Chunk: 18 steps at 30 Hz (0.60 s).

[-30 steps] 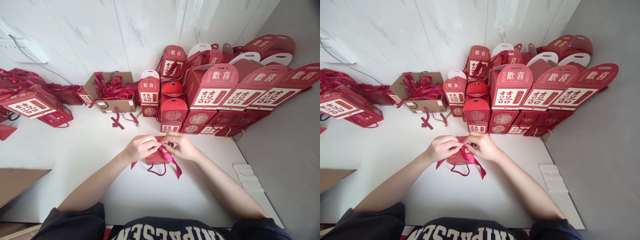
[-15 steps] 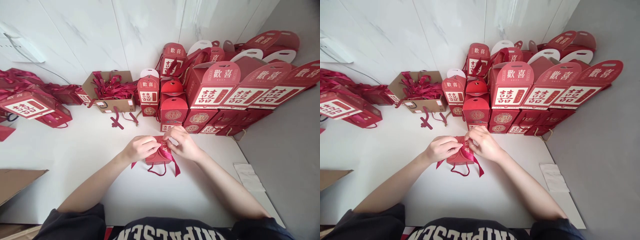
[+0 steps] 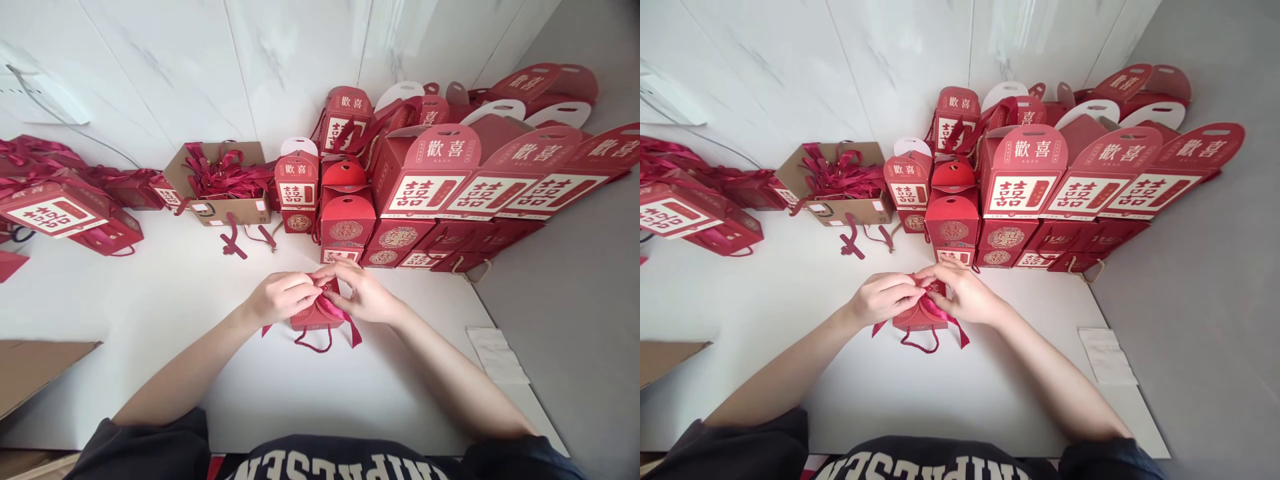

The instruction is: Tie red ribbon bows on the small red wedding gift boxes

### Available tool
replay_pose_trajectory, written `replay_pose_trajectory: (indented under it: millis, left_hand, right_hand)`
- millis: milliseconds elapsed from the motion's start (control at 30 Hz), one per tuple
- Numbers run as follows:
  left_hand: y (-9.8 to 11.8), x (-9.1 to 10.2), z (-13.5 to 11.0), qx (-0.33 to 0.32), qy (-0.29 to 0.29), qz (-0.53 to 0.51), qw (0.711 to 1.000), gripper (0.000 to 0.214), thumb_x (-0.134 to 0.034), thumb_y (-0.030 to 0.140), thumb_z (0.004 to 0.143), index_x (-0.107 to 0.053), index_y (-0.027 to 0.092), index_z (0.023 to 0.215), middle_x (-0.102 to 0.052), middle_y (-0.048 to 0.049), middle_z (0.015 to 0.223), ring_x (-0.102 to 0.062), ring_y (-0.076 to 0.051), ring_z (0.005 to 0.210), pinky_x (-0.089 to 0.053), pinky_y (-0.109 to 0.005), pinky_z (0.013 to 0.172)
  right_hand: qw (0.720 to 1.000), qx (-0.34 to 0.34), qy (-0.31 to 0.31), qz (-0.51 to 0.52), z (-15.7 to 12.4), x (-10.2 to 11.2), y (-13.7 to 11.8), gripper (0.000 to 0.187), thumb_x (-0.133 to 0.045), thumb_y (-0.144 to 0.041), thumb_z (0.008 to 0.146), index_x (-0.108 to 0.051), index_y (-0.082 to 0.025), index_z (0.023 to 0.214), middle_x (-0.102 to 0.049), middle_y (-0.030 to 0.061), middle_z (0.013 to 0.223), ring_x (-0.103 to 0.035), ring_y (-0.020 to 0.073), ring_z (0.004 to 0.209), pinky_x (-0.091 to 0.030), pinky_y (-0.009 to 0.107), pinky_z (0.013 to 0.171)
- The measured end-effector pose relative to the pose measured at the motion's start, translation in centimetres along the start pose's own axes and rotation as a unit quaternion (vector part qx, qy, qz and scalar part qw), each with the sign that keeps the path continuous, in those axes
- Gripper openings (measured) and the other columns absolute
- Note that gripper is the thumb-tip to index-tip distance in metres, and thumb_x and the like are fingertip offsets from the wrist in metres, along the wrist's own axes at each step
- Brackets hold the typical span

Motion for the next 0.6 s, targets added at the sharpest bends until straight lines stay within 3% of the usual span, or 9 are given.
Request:
replay_pose_trajectory:
  millis: [267, 367, 600]
  left_hand:
    - [-0.1, 0.0, 0.0, 0.008, 0.000, 0.006, 1.000, 0.010, -0.064, 0.009, 0.080, -0.064, 0.018, 0.085, -0.069, -0.0002, 0.077, -0.067, -0.010, 0.069, -0.057, -0.020, 0.068]
    - [-0.2, -0.1, -0.1, 0.013, -0.006, 0.003, 1.000, 0.010, -0.064, 0.009, 0.080, -0.064, 0.018, 0.086, -0.069, -0.0005, 0.079, -0.067, -0.010, 0.071, -0.057, -0.020, 0.070]
    - [-0.5, -0.1, -0.3, 0.026, -0.001, -0.011, 1.000, 0.010, -0.064, 0.009, 0.080, -0.064, 0.018, 0.085, -0.067, 0.0004, 0.075, -0.064, -0.008, 0.064, -0.054, -0.019, 0.064]
  right_hand:
    - [0.999, -0.028, 0.002, 0.018, -0.1, -0.3, 0.1, 0.034, -0.054, -0.006, 0.081, -0.054, -0.022, 0.112, -0.064, 0.0057, 0.100, -0.061, 0.0207, 0.095, -0.047, 0.041, 0.091]
    - [0.998, -0.031, -0.001, 0.047, -0.1, -0.4, 0.1, 0.030, -0.056, -0.012, 0.086, -0.054, -0.022, 0.114, -0.065, 0.0074, 0.106, -0.061, 0.0207, 0.098, -0.048, 0.041, 0.092]
    - [0.996, -0.074, 0.013, 0.038, -0.5, 0.9, 0.9, 0.024, -0.053, -0.017, 0.091, -0.055, -0.023, 0.115, -0.064, 0.0053, 0.098, -0.061, 0.0190, 0.093, -0.049, 0.038, 0.089]
Point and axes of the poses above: each hand's wrist, its own z-axis towards the middle knuckle, its own x-axis out of the back of the hand, y = z × x, the point moved 7 cm from there along z, towards the middle knuckle
